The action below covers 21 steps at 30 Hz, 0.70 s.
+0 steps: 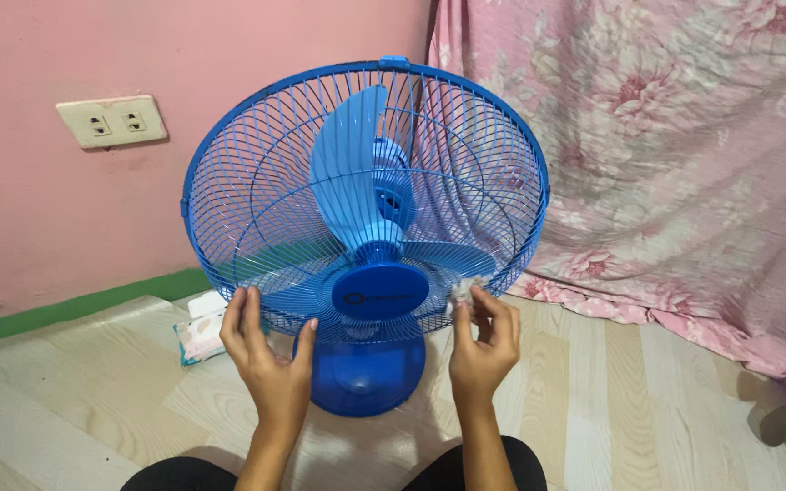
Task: The person reassembles a blue electric fan by attaching the front wire cage to the fan head and then wiping the cage with a tissue. The person sits on the floor during the task.
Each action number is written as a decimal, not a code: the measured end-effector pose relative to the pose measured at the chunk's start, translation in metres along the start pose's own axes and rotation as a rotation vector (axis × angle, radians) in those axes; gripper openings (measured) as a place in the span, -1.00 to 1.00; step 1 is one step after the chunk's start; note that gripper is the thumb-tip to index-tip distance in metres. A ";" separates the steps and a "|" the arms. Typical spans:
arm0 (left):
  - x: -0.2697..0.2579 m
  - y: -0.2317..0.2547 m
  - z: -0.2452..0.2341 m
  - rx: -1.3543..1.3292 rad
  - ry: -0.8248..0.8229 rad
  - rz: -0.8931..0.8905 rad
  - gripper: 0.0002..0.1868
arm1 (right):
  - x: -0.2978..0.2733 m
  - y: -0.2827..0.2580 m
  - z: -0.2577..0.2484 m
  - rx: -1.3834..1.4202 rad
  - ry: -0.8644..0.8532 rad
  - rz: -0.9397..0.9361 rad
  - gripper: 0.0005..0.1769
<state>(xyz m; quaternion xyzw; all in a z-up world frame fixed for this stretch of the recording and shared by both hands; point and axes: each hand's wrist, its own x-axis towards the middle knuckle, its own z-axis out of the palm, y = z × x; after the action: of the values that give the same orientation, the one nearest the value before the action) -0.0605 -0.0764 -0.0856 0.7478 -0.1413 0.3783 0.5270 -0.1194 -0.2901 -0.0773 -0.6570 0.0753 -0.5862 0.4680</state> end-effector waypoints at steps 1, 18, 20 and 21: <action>0.000 -0.001 0.001 0.016 0.000 -0.002 -0.11 | 0.003 0.002 -0.001 0.010 0.009 0.021 -0.71; -0.002 -0.007 0.004 0.035 -0.001 0.000 -0.12 | 0.021 0.016 -0.011 0.008 0.102 0.118 -0.79; -0.002 -0.007 0.004 0.054 0.009 -0.001 -0.12 | 0.012 0.013 -0.006 0.106 0.066 0.093 -0.77; -0.003 -0.007 0.005 0.032 0.011 -0.004 -0.12 | 0.009 0.011 -0.004 0.088 0.055 0.103 -0.78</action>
<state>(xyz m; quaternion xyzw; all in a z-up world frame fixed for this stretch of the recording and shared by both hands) -0.0564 -0.0783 -0.0927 0.7543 -0.1310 0.3835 0.5165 -0.1154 -0.3043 -0.0798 -0.6145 0.0960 -0.5821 0.5237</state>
